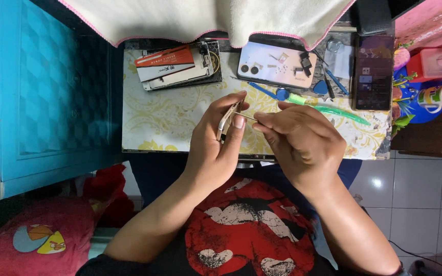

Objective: The person disassembles a smartphone, removing the back cover and internal components. They use a screwdriver to remove screws and a green brush to clean the interior of the phone frame.

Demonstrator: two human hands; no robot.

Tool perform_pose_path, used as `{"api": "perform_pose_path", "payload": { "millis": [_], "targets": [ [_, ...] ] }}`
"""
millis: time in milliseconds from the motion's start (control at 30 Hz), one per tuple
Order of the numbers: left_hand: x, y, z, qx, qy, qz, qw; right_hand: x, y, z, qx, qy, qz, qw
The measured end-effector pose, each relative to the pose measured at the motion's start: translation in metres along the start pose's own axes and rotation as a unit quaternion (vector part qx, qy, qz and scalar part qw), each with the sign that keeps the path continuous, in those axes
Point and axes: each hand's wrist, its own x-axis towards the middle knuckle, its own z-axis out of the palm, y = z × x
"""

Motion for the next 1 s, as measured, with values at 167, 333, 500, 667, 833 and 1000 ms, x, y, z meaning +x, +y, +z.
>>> {"api": "perform_pose_path", "payload": {
  "millis": [167,333,500,667,833,1000],
  "targets": [
    [-0.001,0.001,0.0,-0.009,0.004,0.013,1.0,0.004,0.0,-0.002,-0.031,-0.01,-0.061,0.998],
    [-0.003,-0.001,-0.001,-0.005,0.003,0.008,1.0,0.005,0.001,-0.004,-0.061,-0.018,-0.072,0.995],
    [-0.004,-0.005,-0.001,0.02,0.002,0.023,1.0,0.009,0.002,-0.006,-0.11,-0.04,-0.1,0.988],
    [-0.005,-0.002,-0.001,0.011,-0.004,0.017,1.0,0.012,0.003,-0.009,-0.103,-0.076,-0.065,0.99],
    [-0.005,-0.001,0.001,0.013,-0.001,0.017,1.0,0.009,0.003,-0.008,-0.082,-0.099,-0.048,0.991],
    [-0.006,0.001,0.001,-0.001,-0.002,0.019,1.0,0.006,-0.002,-0.008,-0.035,-0.109,-0.005,0.993]
  ]
}}
